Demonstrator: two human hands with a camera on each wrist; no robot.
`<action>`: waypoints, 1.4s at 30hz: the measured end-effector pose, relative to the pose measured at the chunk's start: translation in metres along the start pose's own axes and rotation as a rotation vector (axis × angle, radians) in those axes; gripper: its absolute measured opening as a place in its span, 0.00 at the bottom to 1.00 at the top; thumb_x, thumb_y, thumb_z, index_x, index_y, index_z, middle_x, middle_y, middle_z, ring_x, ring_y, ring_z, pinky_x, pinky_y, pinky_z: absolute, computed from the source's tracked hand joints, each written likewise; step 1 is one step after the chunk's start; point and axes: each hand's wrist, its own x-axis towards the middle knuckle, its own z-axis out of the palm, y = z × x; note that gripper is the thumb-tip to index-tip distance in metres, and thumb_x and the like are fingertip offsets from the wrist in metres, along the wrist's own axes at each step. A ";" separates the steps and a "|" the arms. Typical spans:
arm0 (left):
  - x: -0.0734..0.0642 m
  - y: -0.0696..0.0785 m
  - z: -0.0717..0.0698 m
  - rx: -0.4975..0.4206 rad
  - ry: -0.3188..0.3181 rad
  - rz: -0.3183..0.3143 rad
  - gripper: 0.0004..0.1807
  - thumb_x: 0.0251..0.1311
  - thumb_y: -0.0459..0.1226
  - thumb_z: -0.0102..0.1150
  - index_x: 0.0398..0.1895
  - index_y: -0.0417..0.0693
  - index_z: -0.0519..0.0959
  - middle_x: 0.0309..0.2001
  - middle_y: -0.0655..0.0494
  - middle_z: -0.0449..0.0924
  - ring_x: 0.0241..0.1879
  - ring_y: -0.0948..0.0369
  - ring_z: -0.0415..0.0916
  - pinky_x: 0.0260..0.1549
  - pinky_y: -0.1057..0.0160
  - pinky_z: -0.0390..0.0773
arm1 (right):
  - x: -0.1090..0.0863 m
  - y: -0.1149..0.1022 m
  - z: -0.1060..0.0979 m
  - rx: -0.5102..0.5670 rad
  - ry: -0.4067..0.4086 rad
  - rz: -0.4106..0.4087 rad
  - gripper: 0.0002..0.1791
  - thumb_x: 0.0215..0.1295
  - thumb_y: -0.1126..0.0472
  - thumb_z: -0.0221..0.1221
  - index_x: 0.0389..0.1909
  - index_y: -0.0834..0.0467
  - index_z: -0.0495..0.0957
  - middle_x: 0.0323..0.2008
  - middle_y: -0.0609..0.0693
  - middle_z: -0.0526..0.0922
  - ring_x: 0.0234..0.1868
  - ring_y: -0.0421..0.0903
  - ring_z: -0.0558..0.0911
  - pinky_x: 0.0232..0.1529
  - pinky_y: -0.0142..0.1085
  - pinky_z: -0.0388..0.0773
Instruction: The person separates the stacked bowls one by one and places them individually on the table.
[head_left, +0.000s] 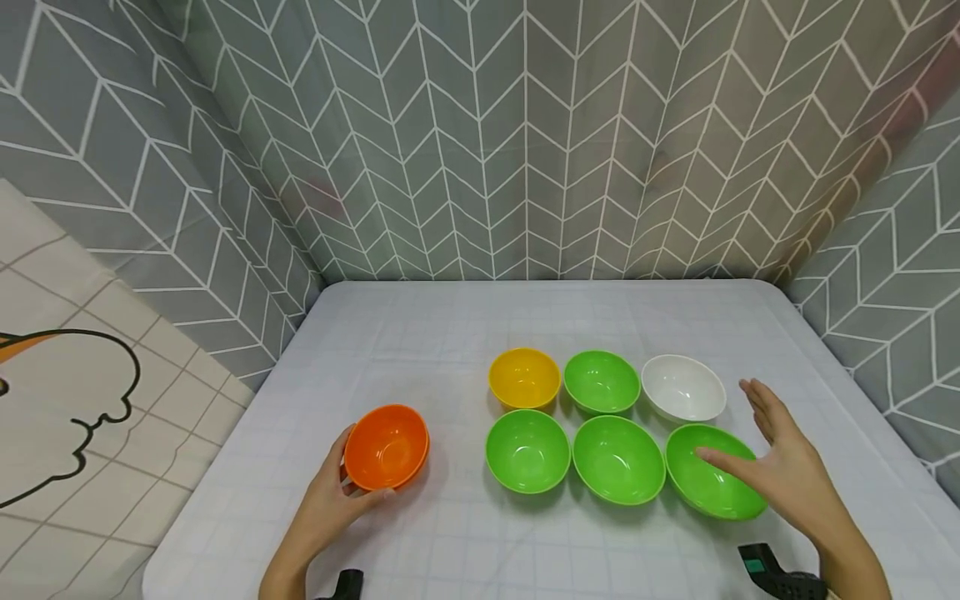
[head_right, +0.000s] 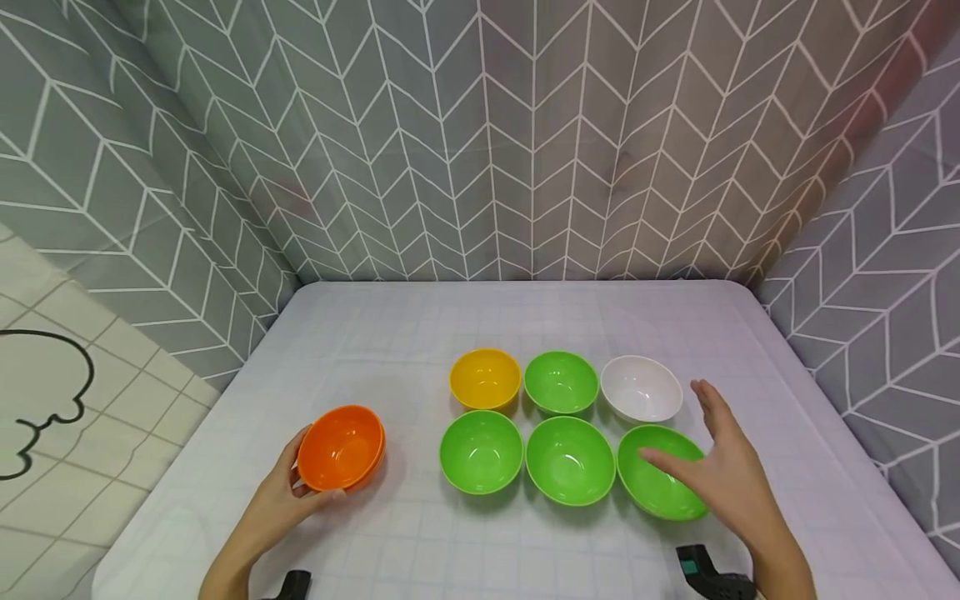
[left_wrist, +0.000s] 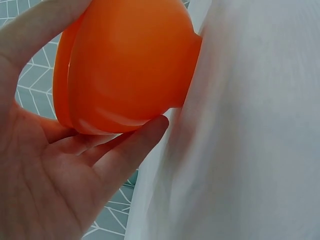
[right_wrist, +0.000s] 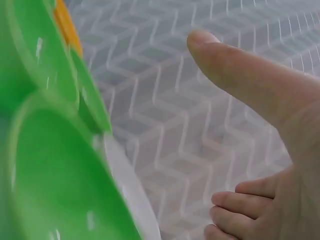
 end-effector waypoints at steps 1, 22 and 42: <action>0.000 0.000 0.000 0.003 0.000 0.005 0.62 0.42 0.44 0.79 0.76 0.44 0.46 0.71 0.40 0.55 0.62 0.43 0.66 0.53 0.53 0.73 | 0.004 -0.007 0.005 0.011 -0.017 -0.027 0.63 0.52 0.56 0.73 0.77 0.51 0.36 0.75 0.59 0.46 0.69 0.72 0.49 0.61 0.66 0.49; -0.002 -0.006 -0.001 0.027 0.023 0.036 0.59 0.41 0.43 0.80 0.73 0.43 0.50 0.68 0.39 0.61 0.61 0.44 0.68 0.53 0.49 0.73 | 0.049 -0.158 0.163 0.119 -0.503 -0.450 0.55 0.50 0.40 0.71 0.75 0.51 0.53 0.71 0.42 0.59 0.69 0.43 0.61 0.66 0.44 0.60; -0.004 -0.007 0.001 -0.028 0.016 0.078 0.57 0.41 0.42 0.79 0.72 0.44 0.52 0.66 0.40 0.63 0.57 0.47 0.71 0.50 0.55 0.76 | 0.056 -0.191 0.261 -0.168 -0.607 -0.594 0.51 0.43 0.46 0.76 0.65 0.62 0.63 0.57 0.52 0.72 0.49 0.41 0.77 0.43 0.31 0.77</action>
